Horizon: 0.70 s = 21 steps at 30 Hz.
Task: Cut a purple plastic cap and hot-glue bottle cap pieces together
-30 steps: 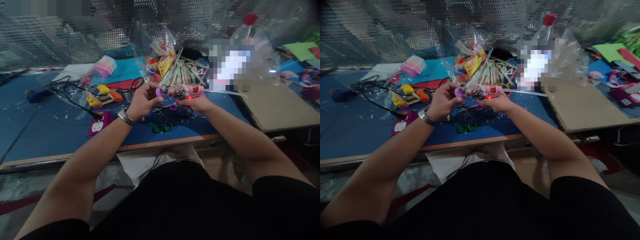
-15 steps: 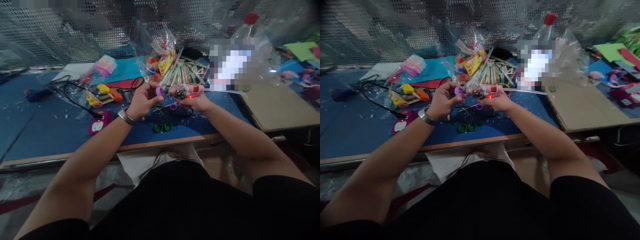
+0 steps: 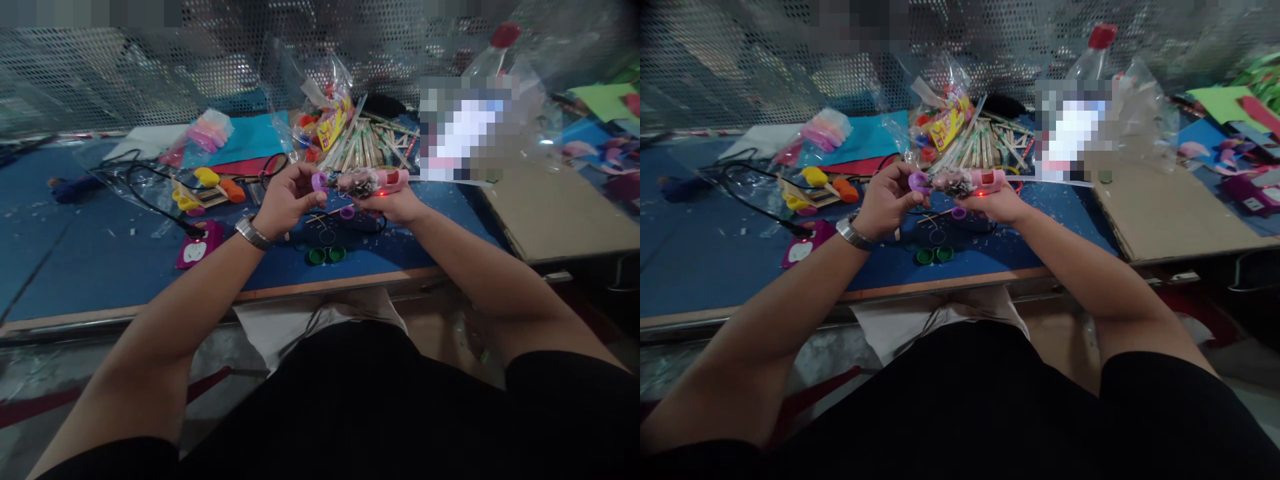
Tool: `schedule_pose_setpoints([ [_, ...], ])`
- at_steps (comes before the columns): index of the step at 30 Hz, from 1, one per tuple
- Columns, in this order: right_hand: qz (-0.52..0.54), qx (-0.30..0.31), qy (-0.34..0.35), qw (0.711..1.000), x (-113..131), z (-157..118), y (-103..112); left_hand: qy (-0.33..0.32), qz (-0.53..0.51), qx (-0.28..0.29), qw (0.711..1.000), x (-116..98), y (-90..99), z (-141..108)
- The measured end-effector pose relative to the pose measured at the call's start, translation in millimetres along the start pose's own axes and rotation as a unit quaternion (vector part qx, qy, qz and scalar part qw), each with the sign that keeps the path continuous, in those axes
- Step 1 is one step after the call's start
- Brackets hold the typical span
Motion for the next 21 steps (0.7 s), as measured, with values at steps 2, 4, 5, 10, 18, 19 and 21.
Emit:
schedule_pose_setpoints([
  [2, 0.002, 0.002, 0.002, 1.0, 0.4, -0.1, -0.2, -0.007, -0.002, 0.001, 1.0, 0.3, -0.2, 0.5],
  [4, 0.002, 0.002, 0.005, 1.0, 1.0, -0.4, -0.4, -0.012, -0.008, -0.003, 1.0, 0.8, -0.2, 1.0],
  [5, 0.0, 0.001, 0.005, 1.0, 1.3, -0.6, -0.6, -0.015, -0.013, -0.006, 1.0, 1.2, -0.1, 1.2],
  [10, 0.0, -0.004, 0.0, 1.0, 1.1, -0.8, -0.4, -0.013, -0.034, -0.021, 0.999, 1.9, 0.0, 2.3],
  [18, 0.002, 0.016, 0.0, 1.0, -0.1, 0.5, 0.3, -0.017, -0.036, -0.025, 0.999, 1.1, 0.6, 1.9],
  [19, -0.001, 0.015, -0.002, 1.0, -0.6, 0.5, 0.4, -0.016, -0.037, -0.023, 0.999, 1.4, 0.8, 1.8],
  [21, -0.01, 0.009, -0.009, 1.0, -1.9, 0.7, 0.7, -0.016, -0.039, -0.022, 0.999, 1.7, 1.4, 1.7],
])
Point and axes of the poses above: each hand's wrist, its own z-axis towards the middle knuckle, its own y-axis out of the back of the hand, x = y × z, the point moved 3 cm from there along z, towards the middle knuckle, and after that the axes turned 7 degrees about -y, right-handed, at the moved point
